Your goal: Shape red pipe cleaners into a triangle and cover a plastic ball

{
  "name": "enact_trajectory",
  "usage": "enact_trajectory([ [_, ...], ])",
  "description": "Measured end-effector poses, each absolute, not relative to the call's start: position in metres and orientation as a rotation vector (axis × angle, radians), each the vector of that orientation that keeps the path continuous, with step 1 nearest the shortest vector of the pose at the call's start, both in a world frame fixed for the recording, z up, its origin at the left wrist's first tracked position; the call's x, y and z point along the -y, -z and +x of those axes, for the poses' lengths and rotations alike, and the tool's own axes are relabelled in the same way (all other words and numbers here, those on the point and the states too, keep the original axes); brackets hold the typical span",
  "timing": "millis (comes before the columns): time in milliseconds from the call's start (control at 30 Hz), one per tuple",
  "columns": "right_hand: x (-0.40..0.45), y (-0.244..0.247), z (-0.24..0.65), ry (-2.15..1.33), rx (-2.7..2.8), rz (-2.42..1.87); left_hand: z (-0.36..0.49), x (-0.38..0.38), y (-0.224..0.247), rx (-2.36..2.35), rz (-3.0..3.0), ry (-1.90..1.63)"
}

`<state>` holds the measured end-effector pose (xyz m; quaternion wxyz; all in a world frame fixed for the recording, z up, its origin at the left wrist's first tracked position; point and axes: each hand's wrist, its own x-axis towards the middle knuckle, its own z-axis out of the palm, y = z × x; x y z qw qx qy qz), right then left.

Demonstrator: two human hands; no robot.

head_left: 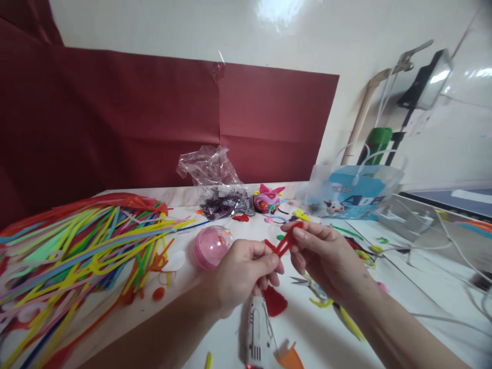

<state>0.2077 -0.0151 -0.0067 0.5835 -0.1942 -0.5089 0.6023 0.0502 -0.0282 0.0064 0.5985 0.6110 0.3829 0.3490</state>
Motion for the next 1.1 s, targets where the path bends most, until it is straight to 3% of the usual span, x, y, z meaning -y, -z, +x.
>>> enact_trajectory([
  [967, 0.006, 0.013, 0.209, -1.232, 1.281, -0.519, 0.036, 0.017, 0.002, -0.902, 1.441, -0.839],
  [1100, 0.005, 0.02, 0.219, -1.142, 1.672, -0.891, 0.028, 0.013, -0.004, -0.896, 1.41, -0.972],
])
